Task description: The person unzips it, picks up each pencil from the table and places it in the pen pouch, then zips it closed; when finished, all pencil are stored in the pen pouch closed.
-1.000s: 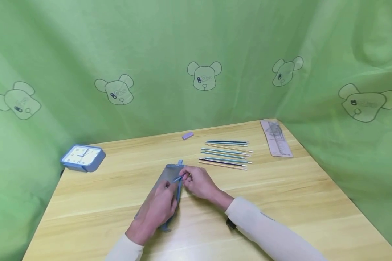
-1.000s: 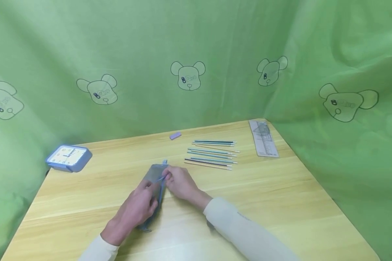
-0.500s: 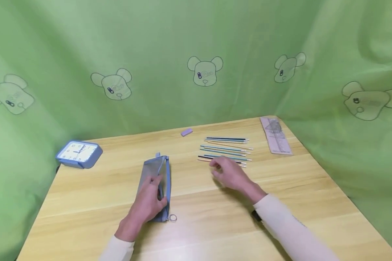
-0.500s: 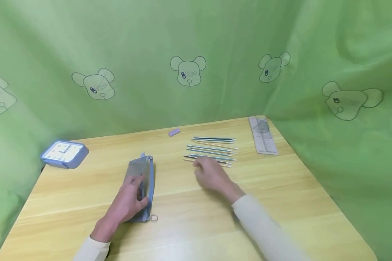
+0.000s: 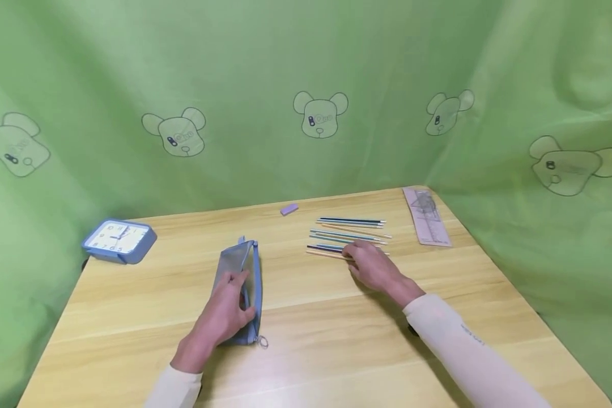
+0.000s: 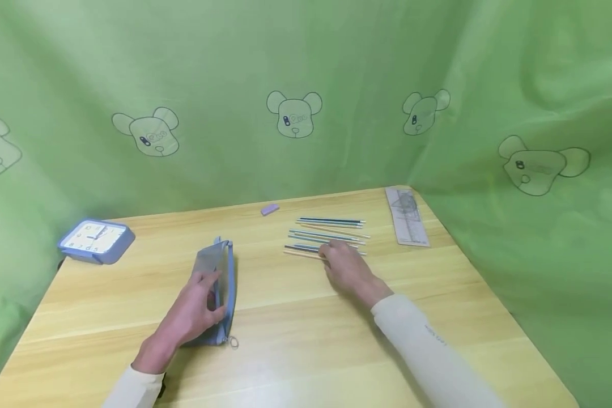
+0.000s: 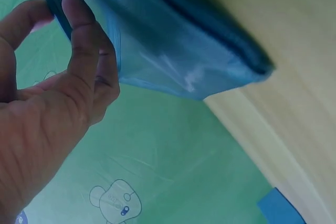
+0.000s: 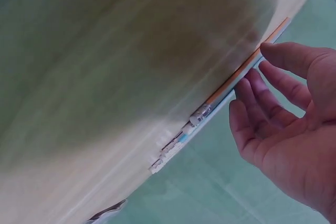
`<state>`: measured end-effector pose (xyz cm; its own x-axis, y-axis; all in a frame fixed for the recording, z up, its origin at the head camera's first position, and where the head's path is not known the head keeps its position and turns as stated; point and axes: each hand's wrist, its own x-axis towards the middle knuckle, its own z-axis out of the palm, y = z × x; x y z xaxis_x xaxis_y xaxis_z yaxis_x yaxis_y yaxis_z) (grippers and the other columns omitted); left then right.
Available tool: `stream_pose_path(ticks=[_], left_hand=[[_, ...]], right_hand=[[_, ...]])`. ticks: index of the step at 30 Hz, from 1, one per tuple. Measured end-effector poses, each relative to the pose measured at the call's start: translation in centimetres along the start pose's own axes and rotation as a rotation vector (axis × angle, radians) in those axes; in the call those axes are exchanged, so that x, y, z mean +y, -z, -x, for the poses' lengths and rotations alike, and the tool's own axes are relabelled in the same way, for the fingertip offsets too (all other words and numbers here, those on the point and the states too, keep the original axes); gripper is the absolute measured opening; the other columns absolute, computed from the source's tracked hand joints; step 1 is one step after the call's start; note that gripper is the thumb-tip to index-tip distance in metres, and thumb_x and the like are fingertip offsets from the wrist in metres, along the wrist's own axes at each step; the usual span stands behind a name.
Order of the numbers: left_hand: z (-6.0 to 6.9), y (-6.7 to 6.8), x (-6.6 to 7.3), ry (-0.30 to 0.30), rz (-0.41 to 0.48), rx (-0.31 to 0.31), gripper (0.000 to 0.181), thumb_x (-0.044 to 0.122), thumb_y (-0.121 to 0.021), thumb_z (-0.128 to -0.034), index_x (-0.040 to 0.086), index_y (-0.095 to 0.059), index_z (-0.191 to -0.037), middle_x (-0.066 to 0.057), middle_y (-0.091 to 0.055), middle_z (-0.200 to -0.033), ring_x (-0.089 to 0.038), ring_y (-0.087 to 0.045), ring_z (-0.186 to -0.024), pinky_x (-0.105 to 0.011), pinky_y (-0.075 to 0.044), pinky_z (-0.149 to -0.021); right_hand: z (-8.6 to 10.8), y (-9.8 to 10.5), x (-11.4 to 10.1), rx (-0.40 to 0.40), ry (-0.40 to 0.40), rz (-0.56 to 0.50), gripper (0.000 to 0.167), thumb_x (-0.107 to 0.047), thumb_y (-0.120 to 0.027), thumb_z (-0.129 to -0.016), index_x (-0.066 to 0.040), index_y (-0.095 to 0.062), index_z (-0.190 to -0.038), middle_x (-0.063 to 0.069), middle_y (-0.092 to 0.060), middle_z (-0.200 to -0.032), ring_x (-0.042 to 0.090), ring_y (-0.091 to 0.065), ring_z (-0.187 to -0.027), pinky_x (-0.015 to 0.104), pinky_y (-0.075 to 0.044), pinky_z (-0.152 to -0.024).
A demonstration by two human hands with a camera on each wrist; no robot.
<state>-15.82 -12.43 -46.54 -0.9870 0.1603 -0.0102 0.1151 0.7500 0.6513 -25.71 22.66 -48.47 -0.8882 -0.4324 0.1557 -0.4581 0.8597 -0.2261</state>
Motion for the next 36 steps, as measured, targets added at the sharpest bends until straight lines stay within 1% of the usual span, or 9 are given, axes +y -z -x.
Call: stream_pose_path(ticks=[4, 7, 11, 14, 17, 20, 26, 30, 36], left_hand=[[-0.6, 0.5, 0.2, -0.025, -0.037, -0.019, 0.082, 0.004, -0.084, -0.0873, -0.009, -0.045, -0.158, -0.026, -0.052, -0.138, -0.015, -0.052, -0.083, -0.021, -0.047, -0.064], [-1.0, 0.8, 0.4, -0.021, -0.049, -0.039, 0.082, 0.005, -0.084, -0.0880, -0.009, -0.044, -0.158, -0.025, -0.051, -0.137, -0.016, -0.051, -0.084, -0.022, -0.047, -0.064], [-1.3, 1.0, 0.4, -0.002, -0.036, -0.056, 0.082, 0.005, -0.083, -0.0888, -0.008, -0.044, -0.159, -0.022, -0.050, -0.135, -0.016, -0.051, -0.084, -0.023, -0.046, -0.064], [-1.4, 1.0, 0.4, -0.003, -0.025, -0.059, 0.082, 0.004, -0.083, -0.0886, -0.008, -0.043, -0.159, -0.020, -0.049, -0.134, -0.017, -0.051, -0.085, -0.022, -0.047, -0.063], [-1.6, 1.0, 0.3, -0.006, -0.017, -0.059, 0.082, 0.003, -0.083, -0.0883, -0.007, -0.044, -0.159, -0.020, -0.049, -0.134, -0.016, -0.052, -0.086, -0.022, -0.047, -0.063], [-1.7, 1.0, 0.2, -0.009, -0.021, -0.058, 0.082, 0.004, -0.084, -0.0884, -0.007, -0.044, -0.159, -0.021, -0.050, -0.136, -0.016, -0.052, -0.086, -0.022, -0.047, -0.064], [-1.7, 1.0, 0.3, -0.020, -0.031, -0.046, 0.082, 0.006, -0.084, -0.0882, -0.007, -0.045, -0.158, -0.021, -0.050, -0.137, -0.016, -0.053, -0.086, -0.022, -0.048, -0.065], [-1.6, 1.0, 0.3, -0.018, -0.029, -0.046, 0.081, 0.006, -0.084, -0.0883, -0.007, -0.045, -0.158, -0.021, -0.051, -0.137, -0.016, -0.053, -0.086, -0.022, -0.047, -0.065], [-1.7, 0.9, 0.3, -0.017, -0.026, -0.053, 0.082, 0.005, -0.084, -0.0880, -0.007, -0.045, -0.159, -0.021, -0.050, -0.138, -0.016, -0.053, -0.087, -0.022, -0.048, -0.065]], right_hand=[[-0.2, -0.3, 0.2, 0.012, 0.014, 0.018, 0.021, -0.003, -0.080, -0.091, -0.005, -0.076, -0.112, 0.007, -0.072, -0.100, 0.023, -0.069, -0.092, 0.041, -0.063, -0.081], [-0.7, -0.3, 0.1, 0.014, 0.018, 0.015, 0.020, -0.003, -0.079, -0.092, -0.006, -0.076, -0.111, 0.006, -0.073, -0.099, 0.022, -0.069, -0.090, 0.040, -0.063, -0.080], [-0.9, -0.1, -0.2, -0.020, 0.005, -0.009, 0.022, -0.002, -0.078, -0.093, -0.006, -0.076, -0.115, 0.007, -0.074, -0.103, 0.022, -0.069, -0.093, 0.040, -0.063, -0.082], [-0.8, 0.0, -0.3, -0.041, 0.001, -0.012, 0.021, -0.002, -0.077, -0.094, -0.006, -0.076, -0.114, 0.006, -0.072, -0.101, 0.020, -0.067, -0.092, 0.038, -0.061, -0.080], [-0.7, 0.0, -0.3, -0.056, 0.008, -0.013, 0.015, 0.000, -0.075, -0.094, -0.007, -0.075, -0.108, 0.004, -0.068, -0.093, 0.018, -0.061, -0.085, 0.035, -0.056, -0.073], [-0.5, 0.0, -0.4, -0.081, 0.002, -0.042, 0.015, 0.003, -0.074, -0.093, -0.007, -0.074, -0.104, 0.002, -0.066, -0.089, 0.016, -0.057, -0.081, 0.032, -0.052, -0.071], [0.1, -0.1, -1.2, -0.113, -0.012, -0.099, 0.018, 0.004, -0.079, -0.089, -0.007, -0.072, -0.101, 0.002, -0.067, -0.088, 0.014, -0.057, -0.081, 0.030, -0.054, -0.071], [0.6, -0.3, -1.9, -0.123, 0.005, -0.111, 0.017, 0.004, -0.077, -0.090, -0.008, -0.072, -0.102, 0.000, -0.065, -0.086, 0.013, -0.056, -0.081, 0.029, -0.051, -0.070], [1.1, -0.2, -2.7, -0.117, 0.016, -0.125, 0.027, 0.007, -0.072, -0.089, -0.005, -0.073, -0.112, 0.001, -0.066, -0.087, 0.013, -0.054, -0.081, 0.028, -0.049, -0.070]])
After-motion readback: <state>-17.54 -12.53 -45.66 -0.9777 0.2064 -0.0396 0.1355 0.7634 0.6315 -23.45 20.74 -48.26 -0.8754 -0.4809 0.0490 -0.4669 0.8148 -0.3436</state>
